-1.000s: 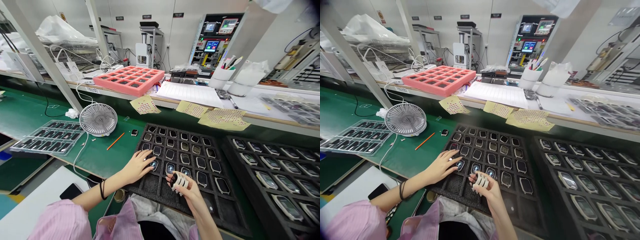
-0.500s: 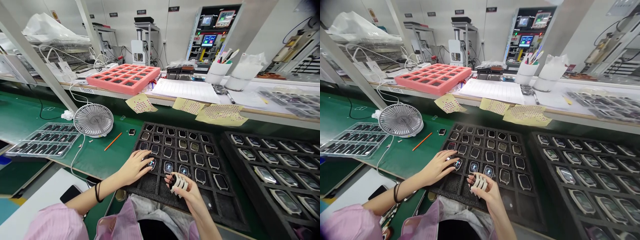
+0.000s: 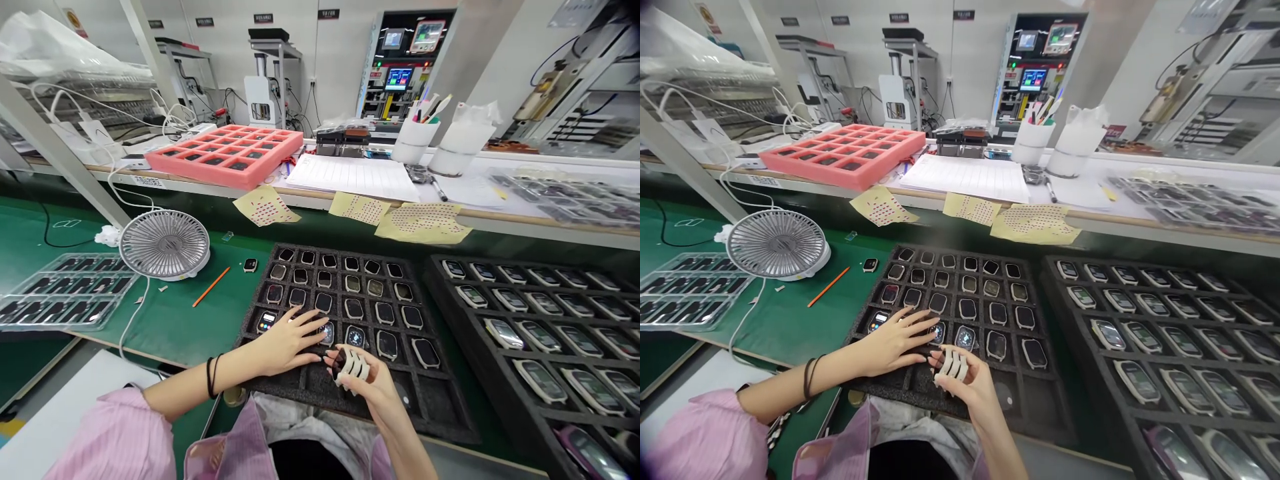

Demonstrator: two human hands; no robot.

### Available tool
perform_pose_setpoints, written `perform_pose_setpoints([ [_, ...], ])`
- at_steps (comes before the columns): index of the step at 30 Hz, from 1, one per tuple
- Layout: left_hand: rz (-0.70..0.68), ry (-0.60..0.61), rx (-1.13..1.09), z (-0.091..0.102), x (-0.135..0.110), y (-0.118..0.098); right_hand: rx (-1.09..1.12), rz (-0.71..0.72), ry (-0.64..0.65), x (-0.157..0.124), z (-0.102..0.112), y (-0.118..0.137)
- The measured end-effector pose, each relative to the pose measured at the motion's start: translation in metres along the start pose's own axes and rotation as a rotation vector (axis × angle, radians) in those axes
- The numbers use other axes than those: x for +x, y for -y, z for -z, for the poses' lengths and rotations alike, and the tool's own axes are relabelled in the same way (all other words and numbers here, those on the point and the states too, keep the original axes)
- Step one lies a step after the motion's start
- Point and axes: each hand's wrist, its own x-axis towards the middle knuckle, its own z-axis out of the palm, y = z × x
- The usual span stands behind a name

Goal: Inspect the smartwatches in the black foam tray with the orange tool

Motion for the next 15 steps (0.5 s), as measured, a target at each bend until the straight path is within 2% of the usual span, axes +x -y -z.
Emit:
perform_pose_setpoints([
  [3,0.004,0.002,-0.063,0.012,-0.005,-0.001,0.0,-0.005,0.002,-0.001,0.001,0.0],
  [6,0.062,-0.016,-0.066,0.014,0.004,-0.001,0.008,-0.002,0.009,-0.004,0.002,-0.002],
  [9,0.06,-0.011,-0.036,0.005,0.025,-0.001,0.005,0.007,0.005,-0.009,0.002,-0.003],
  [15,-0.073,0.008,0.027,-0.018,0.068,-0.01,-0.01,0.016,0.009,-0.018,-0.003,0.002],
])
